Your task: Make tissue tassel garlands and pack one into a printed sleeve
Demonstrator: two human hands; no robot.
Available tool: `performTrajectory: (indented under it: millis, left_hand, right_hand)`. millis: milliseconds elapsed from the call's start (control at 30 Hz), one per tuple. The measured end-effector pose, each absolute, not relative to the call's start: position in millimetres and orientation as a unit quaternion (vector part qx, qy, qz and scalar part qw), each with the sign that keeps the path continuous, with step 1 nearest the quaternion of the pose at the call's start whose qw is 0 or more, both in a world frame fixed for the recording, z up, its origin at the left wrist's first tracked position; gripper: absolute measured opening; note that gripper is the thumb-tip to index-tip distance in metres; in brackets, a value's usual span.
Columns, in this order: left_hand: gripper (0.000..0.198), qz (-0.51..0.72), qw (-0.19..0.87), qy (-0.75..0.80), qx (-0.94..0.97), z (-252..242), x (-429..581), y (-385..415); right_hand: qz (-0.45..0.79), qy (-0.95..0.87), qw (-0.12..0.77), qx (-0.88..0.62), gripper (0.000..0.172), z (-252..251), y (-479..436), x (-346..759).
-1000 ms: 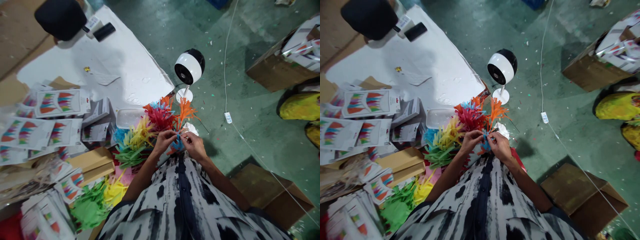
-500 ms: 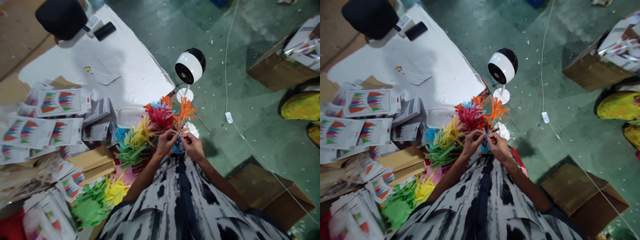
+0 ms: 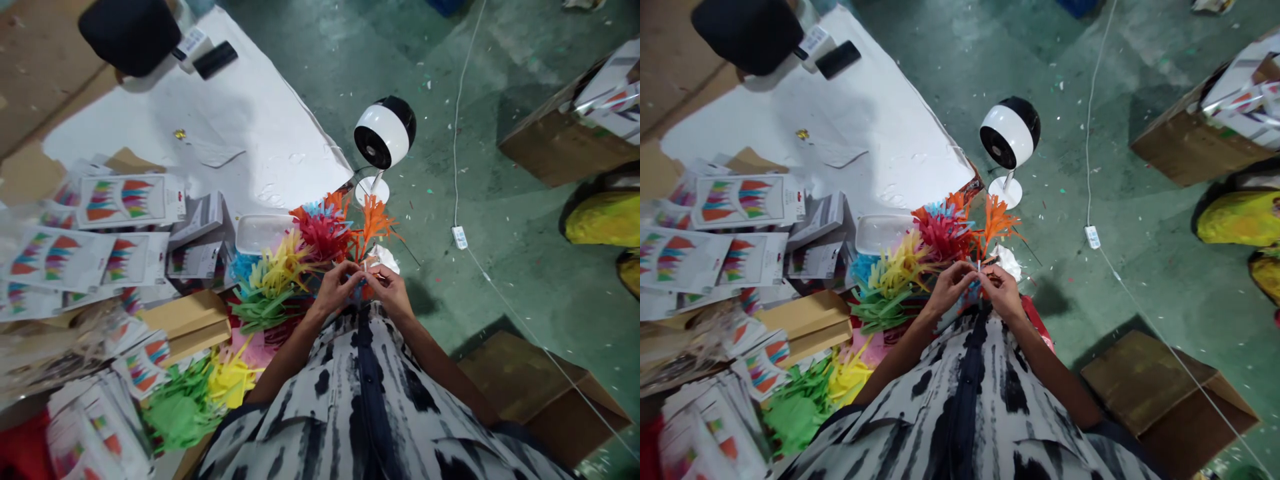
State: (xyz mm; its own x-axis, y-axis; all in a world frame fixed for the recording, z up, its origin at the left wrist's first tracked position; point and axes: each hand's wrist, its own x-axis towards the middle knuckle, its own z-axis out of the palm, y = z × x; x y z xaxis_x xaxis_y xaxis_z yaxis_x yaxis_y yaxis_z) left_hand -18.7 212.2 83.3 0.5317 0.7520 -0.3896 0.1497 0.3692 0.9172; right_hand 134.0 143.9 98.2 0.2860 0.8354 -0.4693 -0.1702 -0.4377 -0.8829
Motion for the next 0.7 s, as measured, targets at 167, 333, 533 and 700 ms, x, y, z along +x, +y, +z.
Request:
performTrajectory:
  millis: [167, 333, 533, 700]
  left_hand:
    - [0.035, 0.219, 0.619, 0.402, 0.639, 63, -27, 207]
    - [0.029, 0.176, 0.528, 0.387, 0.735, 52, -38, 202]
    - [0.023, 0.116, 0.419, 0.372, 0.82, 61, -52, 236]
    - [0.021, -0.015, 0.237, 0.361, 0.902, 70, -42, 283]
  right_hand:
    - [0.579, -0.185, 0.498, -0.618, 0.039, 95, 143, 137]
    - [0.597, -0.147, 0.51, -0.601, 0.04, 84, 139, 137]
    - [0.601, -0.155, 0.481, -0.619, 0.045, 69, 138, 138]
    - [0.588, -0.187, 0.476, -0.627, 0.045, 61, 142, 134]
